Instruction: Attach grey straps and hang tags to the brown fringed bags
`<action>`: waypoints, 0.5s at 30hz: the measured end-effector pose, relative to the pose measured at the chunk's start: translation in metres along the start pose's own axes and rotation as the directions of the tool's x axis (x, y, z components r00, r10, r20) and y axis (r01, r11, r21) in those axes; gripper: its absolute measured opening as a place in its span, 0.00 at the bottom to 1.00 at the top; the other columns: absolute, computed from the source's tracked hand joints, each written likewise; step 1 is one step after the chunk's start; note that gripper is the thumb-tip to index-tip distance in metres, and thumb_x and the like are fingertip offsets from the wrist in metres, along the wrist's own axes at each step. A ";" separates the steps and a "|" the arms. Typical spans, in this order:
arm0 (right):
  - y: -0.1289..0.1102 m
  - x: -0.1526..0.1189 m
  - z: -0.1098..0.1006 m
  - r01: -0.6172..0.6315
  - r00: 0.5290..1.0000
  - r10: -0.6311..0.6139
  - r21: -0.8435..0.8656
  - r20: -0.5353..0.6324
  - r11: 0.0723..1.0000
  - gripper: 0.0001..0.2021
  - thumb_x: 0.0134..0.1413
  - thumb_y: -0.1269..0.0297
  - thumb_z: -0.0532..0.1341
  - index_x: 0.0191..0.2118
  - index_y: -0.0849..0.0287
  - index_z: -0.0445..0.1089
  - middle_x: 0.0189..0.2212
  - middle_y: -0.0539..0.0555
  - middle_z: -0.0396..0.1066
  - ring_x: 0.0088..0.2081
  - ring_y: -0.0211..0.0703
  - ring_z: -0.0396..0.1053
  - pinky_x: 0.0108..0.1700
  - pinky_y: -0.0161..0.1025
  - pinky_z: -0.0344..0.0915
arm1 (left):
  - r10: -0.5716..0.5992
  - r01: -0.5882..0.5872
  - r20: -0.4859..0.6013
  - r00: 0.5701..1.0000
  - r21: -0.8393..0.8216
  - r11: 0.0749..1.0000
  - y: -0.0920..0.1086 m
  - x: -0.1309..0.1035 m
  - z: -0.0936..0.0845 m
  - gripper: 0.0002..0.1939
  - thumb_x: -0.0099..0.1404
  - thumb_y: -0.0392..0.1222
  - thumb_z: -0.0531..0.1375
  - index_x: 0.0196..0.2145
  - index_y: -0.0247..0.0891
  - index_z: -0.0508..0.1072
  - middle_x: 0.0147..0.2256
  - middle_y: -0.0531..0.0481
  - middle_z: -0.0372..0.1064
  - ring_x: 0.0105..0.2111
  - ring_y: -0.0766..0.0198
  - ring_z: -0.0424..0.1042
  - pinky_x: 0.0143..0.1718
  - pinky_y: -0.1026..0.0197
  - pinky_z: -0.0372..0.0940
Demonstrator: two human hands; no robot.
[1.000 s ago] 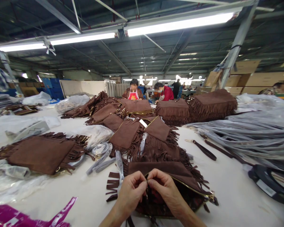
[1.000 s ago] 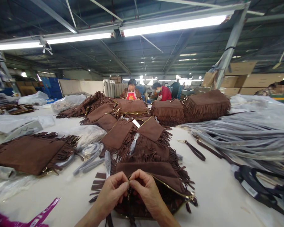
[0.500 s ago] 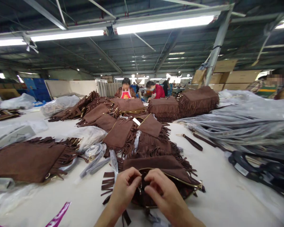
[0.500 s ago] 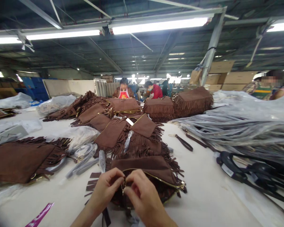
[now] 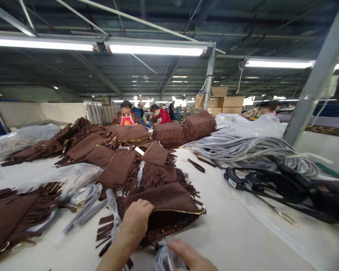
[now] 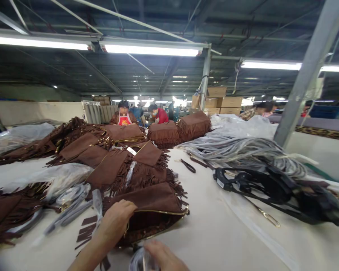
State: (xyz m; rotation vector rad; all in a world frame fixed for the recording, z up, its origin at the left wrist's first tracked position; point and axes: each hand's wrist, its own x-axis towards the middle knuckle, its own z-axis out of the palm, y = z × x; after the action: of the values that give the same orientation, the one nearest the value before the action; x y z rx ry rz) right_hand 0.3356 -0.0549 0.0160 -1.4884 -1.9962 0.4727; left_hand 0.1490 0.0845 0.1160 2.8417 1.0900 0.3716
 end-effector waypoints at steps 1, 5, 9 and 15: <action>-0.006 0.006 -0.008 0.052 0.997 -0.058 -0.097 -0.060 0.994 0.18 0.53 0.57 0.67 0.50 0.42 0.73 0.59 0.56 0.66 0.57 0.58 0.65 0.56 0.44 0.65 | -0.002 0.002 0.004 1.000 0.006 1.000 0.002 0.000 -0.004 0.16 0.66 0.28 0.49 0.38 0.38 0.76 0.40 0.45 0.75 0.43 0.53 0.70 0.45 0.53 0.62; -0.020 0.034 -0.023 0.073 0.951 -0.212 -0.502 -0.224 0.861 0.14 0.43 0.58 0.72 0.39 0.49 0.75 0.47 0.57 0.71 0.46 0.59 0.69 0.46 0.50 0.67 | -0.004 0.004 -0.020 1.000 0.000 1.000 0.006 -0.003 -0.014 0.15 0.67 0.28 0.50 0.40 0.40 0.76 0.42 0.47 0.75 0.44 0.55 0.70 0.45 0.55 0.61; -0.008 0.060 -0.010 -0.073 0.915 -0.232 -0.700 -0.330 0.710 0.09 0.51 0.75 0.66 0.37 0.55 0.72 0.34 0.55 0.72 0.31 0.49 0.70 0.31 0.40 0.66 | -0.008 0.008 -0.009 1.000 0.028 1.000 0.004 -0.006 -0.003 0.16 0.67 0.28 0.50 0.40 0.40 0.76 0.41 0.47 0.75 0.44 0.55 0.71 0.44 0.54 0.62; 0.004 0.078 -0.003 -0.076 0.932 -0.191 -0.678 -0.310 0.731 0.11 0.52 0.81 0.60 0.37 0.57 0.70 0.36 0.57 0.74 0.30 0.47 0.73 0.28 0.36 0.65 | 0.045 -0.045 -0.094 0.995 -0.003 0.999 0.002 -0.009 0.024 0.18 0.68 0.27 0.50 0.47 0.42 0.74 0.46 0.48 0.75 0.47 0.56 0.70 0.46 0.54 0.62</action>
State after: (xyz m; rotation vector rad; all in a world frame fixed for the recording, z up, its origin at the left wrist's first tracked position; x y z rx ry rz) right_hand 0.3255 0.0204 0.0355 -1.7489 -1.9843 -0.6221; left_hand 0.1497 0.0772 0.0918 2.8747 1.0396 0.5152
